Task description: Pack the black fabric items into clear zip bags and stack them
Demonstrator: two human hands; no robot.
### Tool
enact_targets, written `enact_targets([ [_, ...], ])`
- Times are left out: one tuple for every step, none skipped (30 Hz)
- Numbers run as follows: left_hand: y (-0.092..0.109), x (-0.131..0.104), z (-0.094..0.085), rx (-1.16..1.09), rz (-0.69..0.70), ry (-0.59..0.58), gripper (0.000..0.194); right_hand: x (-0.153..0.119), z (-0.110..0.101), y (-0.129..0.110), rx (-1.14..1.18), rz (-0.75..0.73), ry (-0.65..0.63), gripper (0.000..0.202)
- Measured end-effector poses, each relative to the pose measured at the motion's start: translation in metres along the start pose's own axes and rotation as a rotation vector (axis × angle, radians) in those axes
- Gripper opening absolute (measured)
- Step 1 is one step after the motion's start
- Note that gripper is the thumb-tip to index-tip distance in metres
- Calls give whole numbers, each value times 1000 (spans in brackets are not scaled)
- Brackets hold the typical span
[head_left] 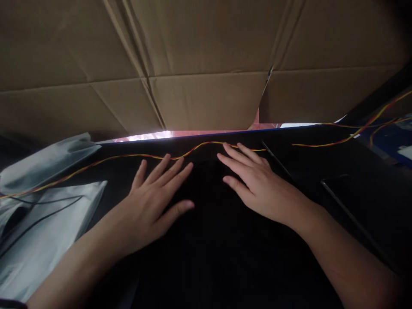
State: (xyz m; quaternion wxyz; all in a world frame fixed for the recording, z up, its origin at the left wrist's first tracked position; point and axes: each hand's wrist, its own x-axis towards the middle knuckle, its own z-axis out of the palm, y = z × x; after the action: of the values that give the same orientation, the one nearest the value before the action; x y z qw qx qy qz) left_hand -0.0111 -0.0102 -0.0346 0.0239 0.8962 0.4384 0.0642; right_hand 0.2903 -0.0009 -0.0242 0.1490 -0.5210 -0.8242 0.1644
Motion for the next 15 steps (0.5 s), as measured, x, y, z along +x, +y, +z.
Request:
enact_targets([
  [-5, 3, 2, 35, -30, 45, 67, 3, 4, 4, -32, 2, 49, 54],
  [-10, 7, 4, 62, -63, 78, 61, 6, 8, 8, -49, 0, 86, 52],
  [-14, 10, 7, 77, -93, 101, 57, 8, 12, 11, -54, -2, 116, 51],
  [-17, 13, 9, 81, -117, 120, 55, 10, 16, 14, -50, -3, 142, 51],
  [-20, 16, 10, 74, -130, 137, 53, 10, 18, 17, -43, -3, 164, 51],
  [-22, 18, 9, 61, -132, 154, 52, 11, 20, 19, -39, -7, 176, 51],
  [-22, 19, 8, 45, -126, 174, 51, 11, 20, 20, -41, -16, 185, 51],
  [-22, 20, 4, 28, -114, 198, 49, 11, 18, 19, -51, -31, 195, 50],
  [-21, 21, -1, 11, -104, 214, 46, 10, 13, 18, -65, -54, 200, 48],
  [-19, 20, -8, -9, -91, 219, 42, 8, 7, 16, -75, -81, 203, 45],
  [-17, 19, -16, -36, -73, 212, 38, 6, 0, 13, -77, -112, 202, 42],
  [-15, 16, -24, -71, -46, 194, 35, 3, -9, 10, -67, -141, 190, 38],
  [-12, 13, -32, -114, -10, 157, 32, -1, -18, 7, -41, -165, 156, 35],
  [-10, 10, -40, -165, 28, 98, 29, -5, -27, 5, -1, -181, 93, 32],
  [-7, 6, -46, -222, 59, 18, 26, -9, -35, 2, 49, -182, -8, 26],
])
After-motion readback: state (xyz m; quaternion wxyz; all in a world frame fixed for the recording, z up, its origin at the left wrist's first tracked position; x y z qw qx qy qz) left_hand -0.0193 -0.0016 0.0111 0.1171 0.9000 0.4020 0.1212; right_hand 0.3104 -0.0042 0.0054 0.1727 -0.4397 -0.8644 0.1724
